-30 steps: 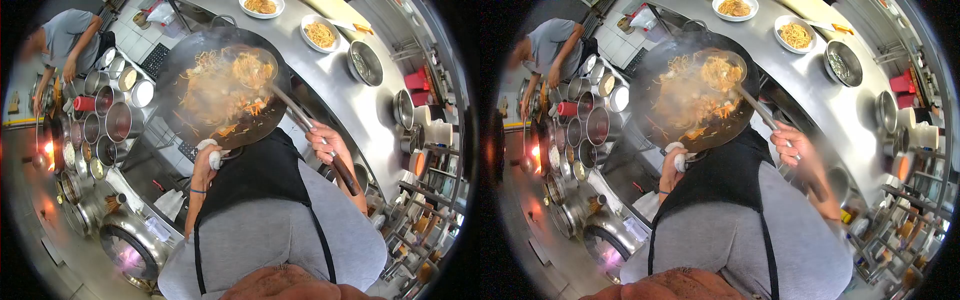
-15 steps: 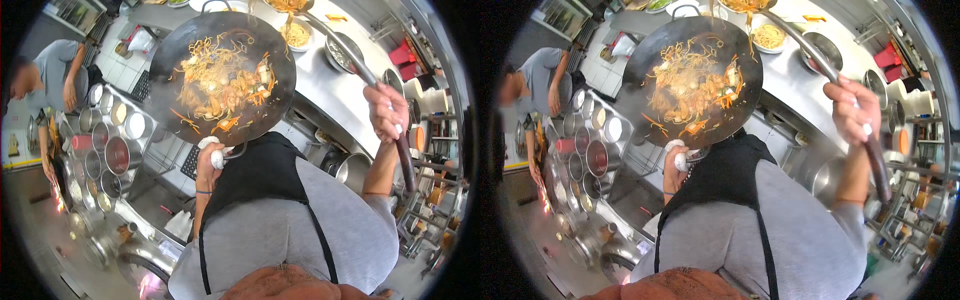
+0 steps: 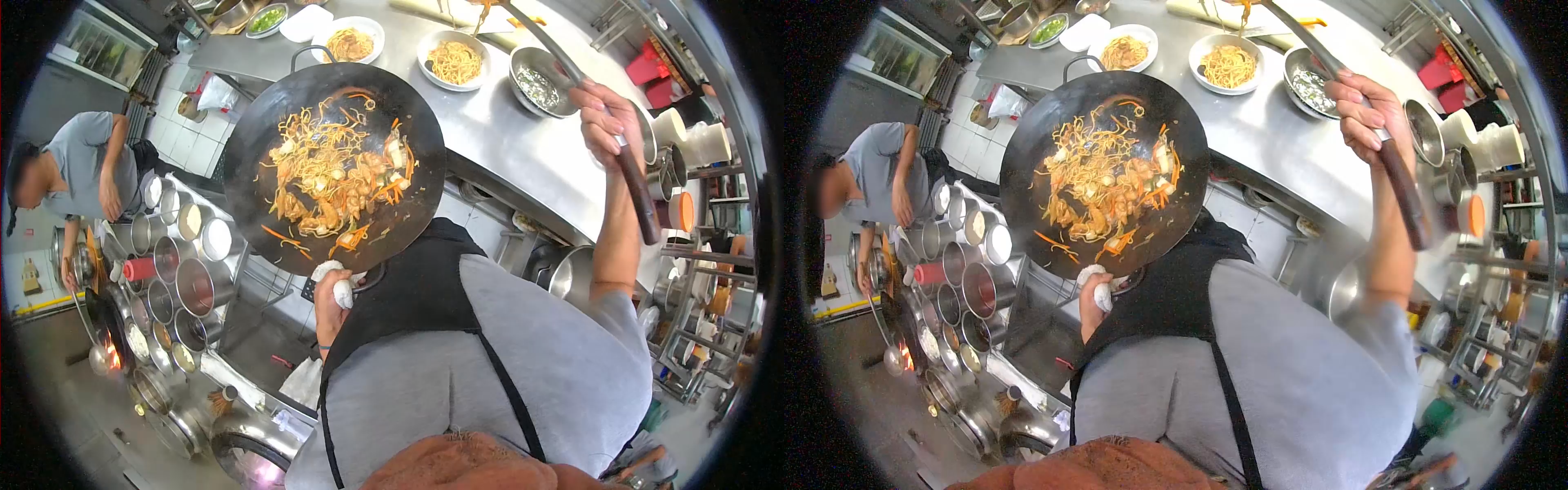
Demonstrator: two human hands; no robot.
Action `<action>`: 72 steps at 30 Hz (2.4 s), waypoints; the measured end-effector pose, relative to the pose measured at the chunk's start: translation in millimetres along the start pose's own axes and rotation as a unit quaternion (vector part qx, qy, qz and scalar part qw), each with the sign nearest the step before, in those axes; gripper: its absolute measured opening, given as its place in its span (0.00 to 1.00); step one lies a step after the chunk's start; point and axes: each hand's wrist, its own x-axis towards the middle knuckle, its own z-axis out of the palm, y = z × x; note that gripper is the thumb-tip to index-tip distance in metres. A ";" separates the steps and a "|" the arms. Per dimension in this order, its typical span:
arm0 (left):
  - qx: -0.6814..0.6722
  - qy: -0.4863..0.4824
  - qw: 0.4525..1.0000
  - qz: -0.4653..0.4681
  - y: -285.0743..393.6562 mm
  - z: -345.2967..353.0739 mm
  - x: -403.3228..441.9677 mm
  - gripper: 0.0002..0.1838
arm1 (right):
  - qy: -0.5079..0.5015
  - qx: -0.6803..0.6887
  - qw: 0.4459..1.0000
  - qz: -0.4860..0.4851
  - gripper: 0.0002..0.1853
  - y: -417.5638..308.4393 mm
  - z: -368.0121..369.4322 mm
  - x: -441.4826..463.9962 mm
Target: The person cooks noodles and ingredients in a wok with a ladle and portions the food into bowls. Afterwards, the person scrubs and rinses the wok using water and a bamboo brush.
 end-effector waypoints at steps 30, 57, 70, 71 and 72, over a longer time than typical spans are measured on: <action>-0.112 0.054 0.991 -0.051 17.9 41.1 -25.0 0.06 | 0.217 -0.438 0.872 -0.030 0.25 31.7 -129.2 96.2; -0.061 0.062 0.995 -0.057 34.0 56.1 -25.6 0.05 | 0.217 -0.609 0.755 -0.111 0.34 82.6 -77.2 55.7; -0.098 0.050 0.994 -0.027 17.4 45.7 -12.8 0.04 | -0.099 -0.802 0.581 -0.092 0.34 201.7 -91.0 142.5; -0.093 0.050 0.994 -0.027 17.8 46.0 -12.7 0.04 | -0.124 -0.796 0.583 -0.107 0.34 209.0 -99.1 145.7; -0.089 0.051 0.994 -0.026 19.9 47.9 -12.6 0.05 | -0.138 -0.803 0.576 -0.070 0.34 206.2 -93.4 144.0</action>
